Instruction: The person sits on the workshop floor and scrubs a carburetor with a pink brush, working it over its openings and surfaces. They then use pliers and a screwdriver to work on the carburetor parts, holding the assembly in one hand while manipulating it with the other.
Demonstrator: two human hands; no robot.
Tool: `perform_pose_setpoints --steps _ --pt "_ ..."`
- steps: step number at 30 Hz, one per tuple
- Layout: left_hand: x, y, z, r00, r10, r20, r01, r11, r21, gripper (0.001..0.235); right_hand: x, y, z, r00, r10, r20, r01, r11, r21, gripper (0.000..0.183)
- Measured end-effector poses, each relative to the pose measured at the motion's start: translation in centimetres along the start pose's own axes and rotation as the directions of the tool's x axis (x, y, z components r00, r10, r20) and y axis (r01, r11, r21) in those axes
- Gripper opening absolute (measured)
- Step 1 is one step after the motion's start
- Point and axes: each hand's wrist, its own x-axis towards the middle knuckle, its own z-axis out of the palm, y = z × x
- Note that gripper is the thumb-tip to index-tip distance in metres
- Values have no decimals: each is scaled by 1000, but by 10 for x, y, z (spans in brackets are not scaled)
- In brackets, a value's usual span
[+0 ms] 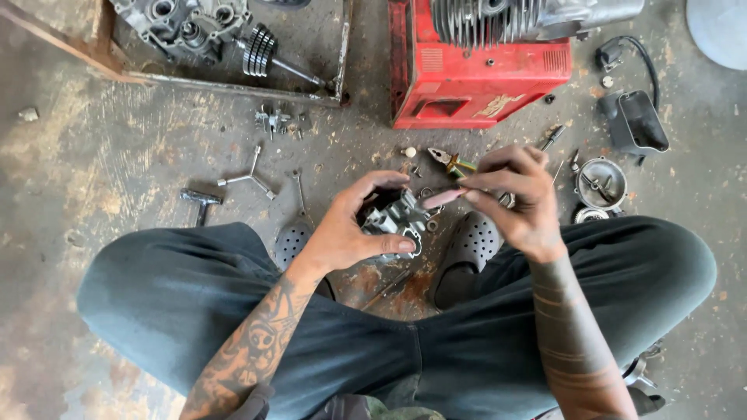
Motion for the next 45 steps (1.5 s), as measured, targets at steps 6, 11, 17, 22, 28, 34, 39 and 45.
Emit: perform_pose_setpoints --steps 6,11,17,22,28,34,39,45 --pt "8 9 -3 978 188 -94 -139 913 384 74 0 44 10 981 191 -23 -193 976 -105 13" --pt "12 6 -6 919 394 25 -294 641 709 74 2 -6 24 988 156 -13 -156 987 34 14" --pt "6 -7 -9 885 465 6 -307 575 759 71 0 27 23 987 134 -90 -137 990 -27 10" --pt "9 -12 -14 892 452 7 -296 571 766 72 1 21 43 977 204 -64 -208 976 -57 10" --pt "17 -34 -14 902 416 113 -317 464 827 74 -10 51 77 763 645 -41 -581 713 392 40" --pt "20 -84 -11 879 387 278 -409 313 857 77 -14 27 113 648 699 301 -707 405 580 43" --pt "18 -75 -10 886 403 230 -412 456 788 83 -12 24 111 698 650 300 -682 476 555 42" --pt "13 -73 7 917 360 -172 -140 693 707 124 -7 23 112 642 726 247 -522 178 834 36"
